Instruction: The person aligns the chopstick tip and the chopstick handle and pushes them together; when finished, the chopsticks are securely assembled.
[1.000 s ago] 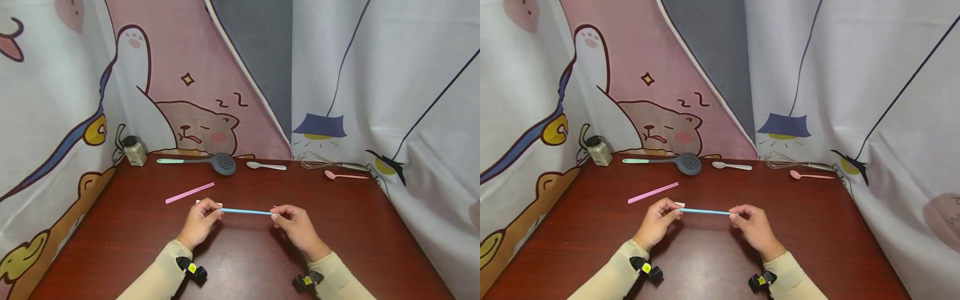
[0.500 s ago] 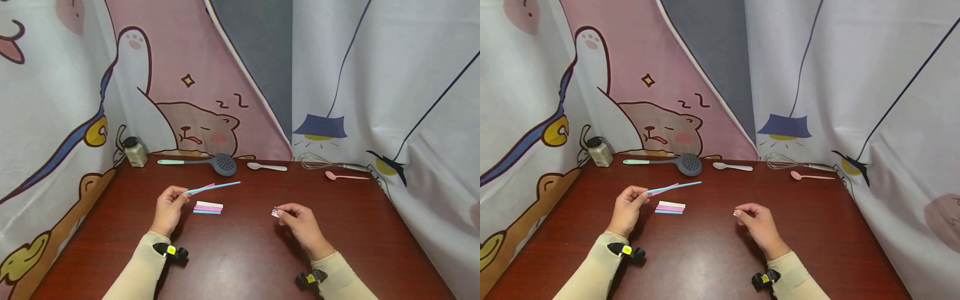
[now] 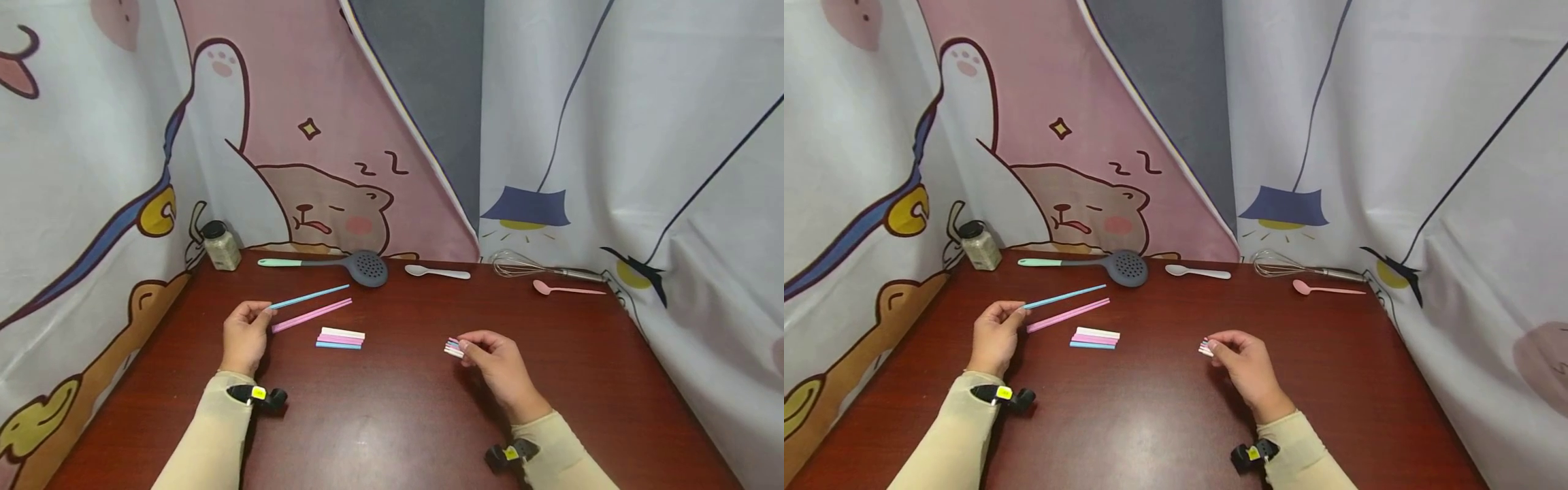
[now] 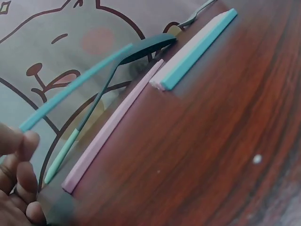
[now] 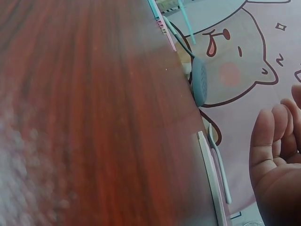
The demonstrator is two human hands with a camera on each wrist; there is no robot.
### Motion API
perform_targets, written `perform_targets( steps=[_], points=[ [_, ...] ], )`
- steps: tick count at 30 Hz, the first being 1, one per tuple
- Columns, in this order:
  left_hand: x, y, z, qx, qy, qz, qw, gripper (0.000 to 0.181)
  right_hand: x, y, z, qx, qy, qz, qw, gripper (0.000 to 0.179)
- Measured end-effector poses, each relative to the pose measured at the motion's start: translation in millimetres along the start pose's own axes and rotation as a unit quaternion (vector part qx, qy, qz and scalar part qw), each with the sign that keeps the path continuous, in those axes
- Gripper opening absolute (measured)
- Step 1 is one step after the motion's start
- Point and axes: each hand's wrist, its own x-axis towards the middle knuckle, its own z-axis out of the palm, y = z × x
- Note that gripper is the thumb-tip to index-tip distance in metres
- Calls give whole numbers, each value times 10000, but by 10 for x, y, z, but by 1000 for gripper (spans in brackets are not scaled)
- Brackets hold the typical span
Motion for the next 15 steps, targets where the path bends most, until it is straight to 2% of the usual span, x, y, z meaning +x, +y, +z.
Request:
perform_targets(
  steps=[4, 8, 15],
  points=[
    [11, -25, 2, 436, 11, -77, 9990, 13, -2, 9, 6, 41, 30, -4, 10000, 23],
    [10, -46, 2, 1091, 18, -158, 9939, 14, -17, 20, 15, 19, 42, 80, 10000, 23],
    [15, 24, -54, 1960, -80, 121, 9805, 16, 17, 34, 7, 26, 52, 117, 9999, 23]
  ],
)
